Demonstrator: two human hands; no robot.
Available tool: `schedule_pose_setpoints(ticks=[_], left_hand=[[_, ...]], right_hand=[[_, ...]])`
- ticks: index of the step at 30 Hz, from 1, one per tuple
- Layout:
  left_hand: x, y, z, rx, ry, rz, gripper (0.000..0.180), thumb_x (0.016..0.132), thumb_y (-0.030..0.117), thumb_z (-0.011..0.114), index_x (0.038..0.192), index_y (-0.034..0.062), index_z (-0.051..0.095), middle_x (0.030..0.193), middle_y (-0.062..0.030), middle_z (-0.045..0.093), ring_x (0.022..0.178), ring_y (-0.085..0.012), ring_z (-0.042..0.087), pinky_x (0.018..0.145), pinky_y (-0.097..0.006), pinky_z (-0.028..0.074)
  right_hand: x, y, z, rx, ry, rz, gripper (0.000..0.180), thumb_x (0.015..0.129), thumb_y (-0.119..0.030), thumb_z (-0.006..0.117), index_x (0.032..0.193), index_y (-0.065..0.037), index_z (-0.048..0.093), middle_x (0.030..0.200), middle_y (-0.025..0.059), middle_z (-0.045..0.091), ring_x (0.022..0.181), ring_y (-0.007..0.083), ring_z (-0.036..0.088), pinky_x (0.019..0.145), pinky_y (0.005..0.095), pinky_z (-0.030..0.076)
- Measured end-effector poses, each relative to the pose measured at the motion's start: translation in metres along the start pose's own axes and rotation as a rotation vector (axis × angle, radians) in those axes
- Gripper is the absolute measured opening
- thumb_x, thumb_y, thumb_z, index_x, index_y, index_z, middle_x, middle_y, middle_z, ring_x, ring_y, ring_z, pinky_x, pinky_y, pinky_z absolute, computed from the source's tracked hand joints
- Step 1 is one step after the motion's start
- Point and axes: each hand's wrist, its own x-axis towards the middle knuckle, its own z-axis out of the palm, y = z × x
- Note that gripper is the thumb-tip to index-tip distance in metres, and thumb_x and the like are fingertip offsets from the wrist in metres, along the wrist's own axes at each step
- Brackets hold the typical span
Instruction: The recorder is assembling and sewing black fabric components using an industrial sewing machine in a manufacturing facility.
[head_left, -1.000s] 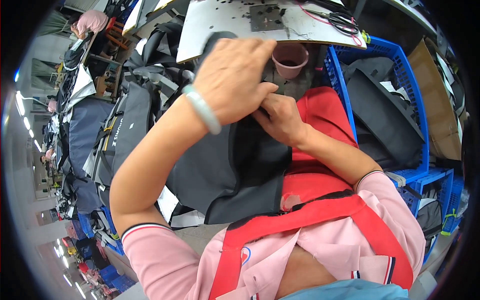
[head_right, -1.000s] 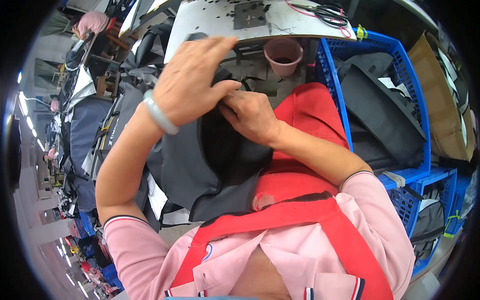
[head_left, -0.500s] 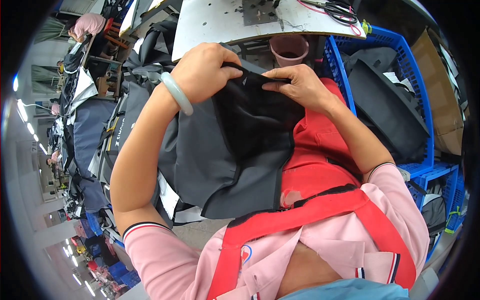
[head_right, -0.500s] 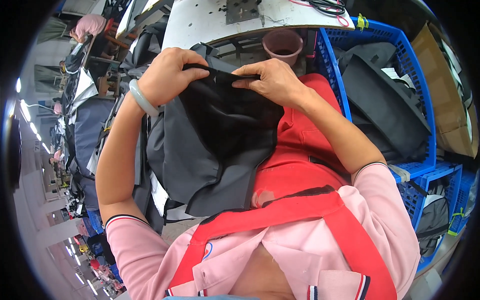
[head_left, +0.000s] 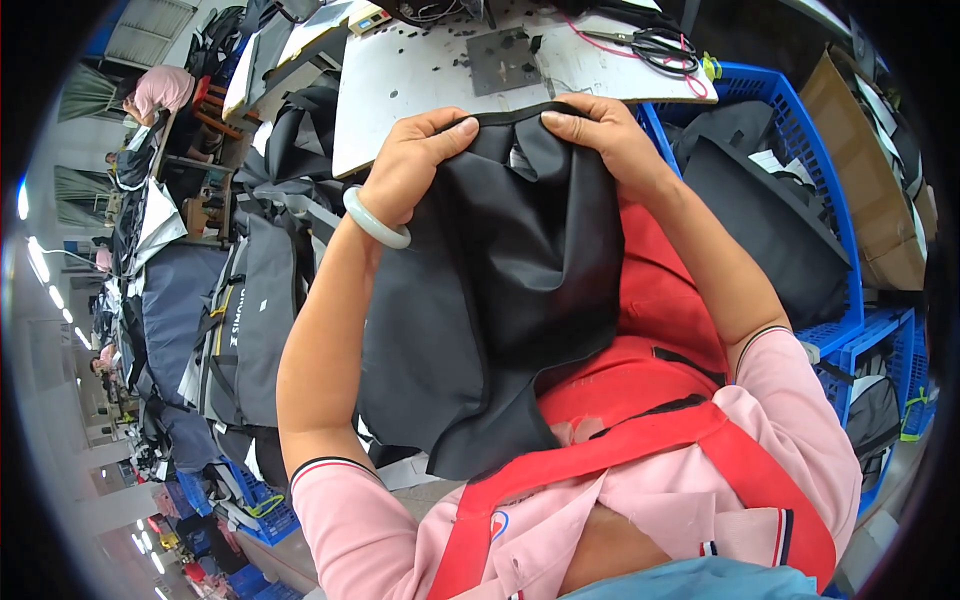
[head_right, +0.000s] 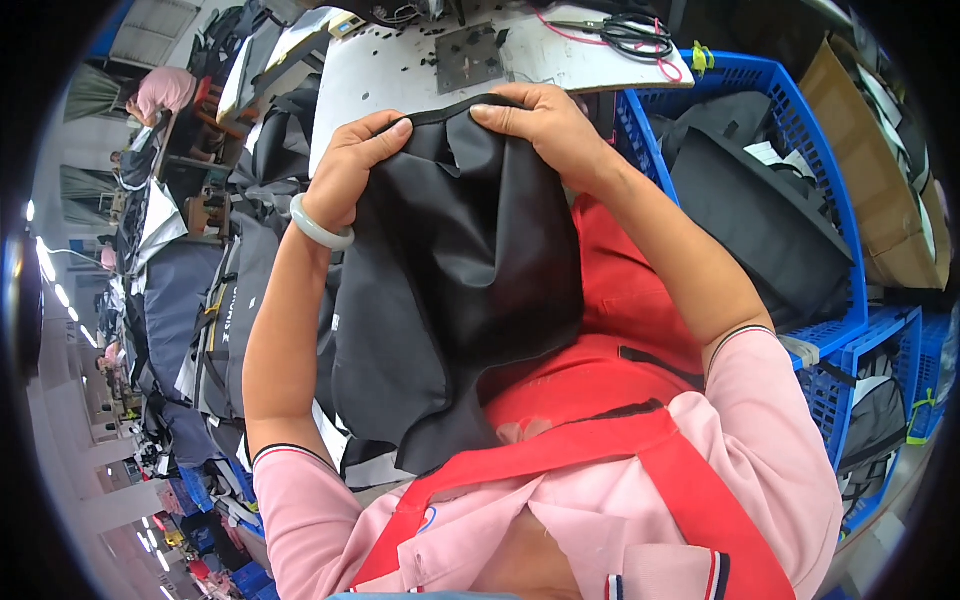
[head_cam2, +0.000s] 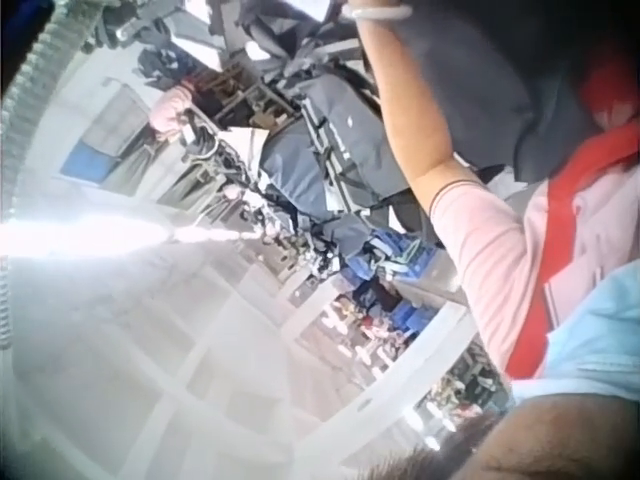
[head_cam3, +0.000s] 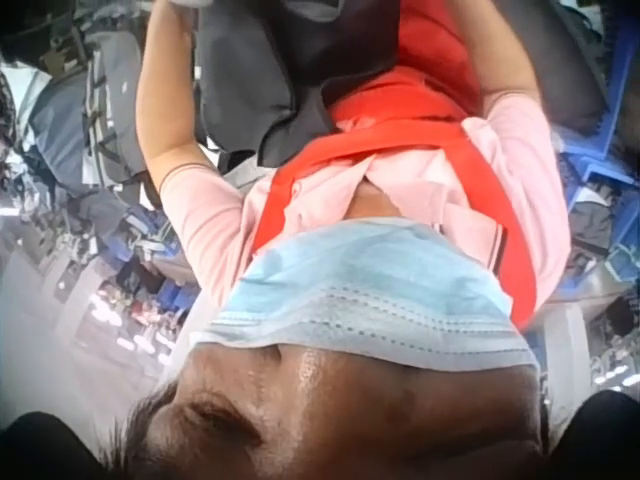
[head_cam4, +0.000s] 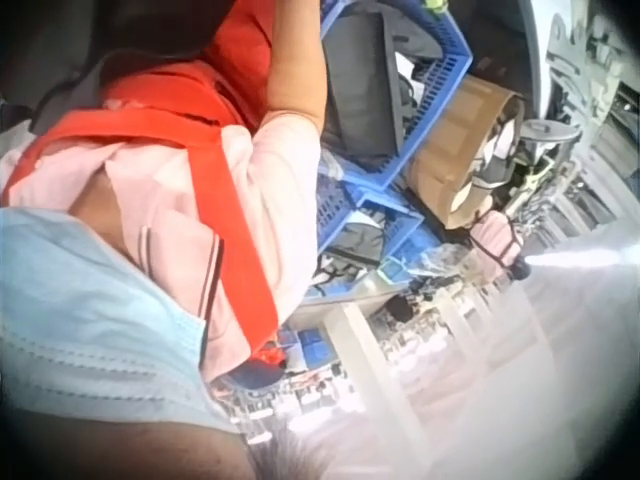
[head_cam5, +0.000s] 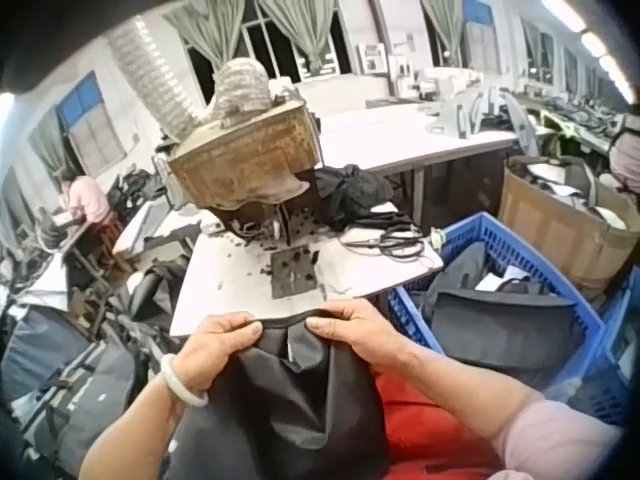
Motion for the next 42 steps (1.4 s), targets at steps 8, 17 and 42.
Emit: schedule_pose_setpoints(ticks=[8,17,42], left_hand=[[0.054,0.005,-0.015,-0.220,0.190,0.055,0.027,0.090,0.016,0.065,0.109,-0.0041,0.067,0.096,-0.0057,0.069,0.088,-0.0111,0.060,0.083,-0.023,0.046],[0.113,-0.016,-0.039,-0.353,0.162,0.020,0.037,0.089,0.017,0.066,0.117,-0.0072,0.063,0.107,-0.0121,0.067,0.096,-0.0181,0.061,0.090,-0.025,0.045],[0.145,-0.022,-0.052,-0.364,0.202,0.030,0.034,0.092,0.016,0.064,0.118,-0.0048,0.062,0.106,-0.0097,0.068,0.094,-0.0171,0.064,0.088,-0.024,0.048]], right_hand=[[0.063,-0.017,-0.019,0.016,0.082,0.044,0.048,0.086,-0.021,0.071,0.121,0.008,0.058,0.104,0.0114,0.068,0.089,0.0138,0.066,0.078,0.0255,0.053],[0.105,-0.016,-0.035,-0.048,0.081,0.076,0.040,0.088,-0.019,0.067,0.119,0.004,0.060,0.104,0.0077,0.069,0.088,0.0111,0.066,0.078,0.0219,0.051],[0.139,-0.011,-0.042,-0.091,0.173,0.100,0.044,0.086,-0.020,0.070,0.121,0.004,0.060,0.106,0.0111,0.068,0.088,0.0175,0.067,0.078,0.0272,0.054]])
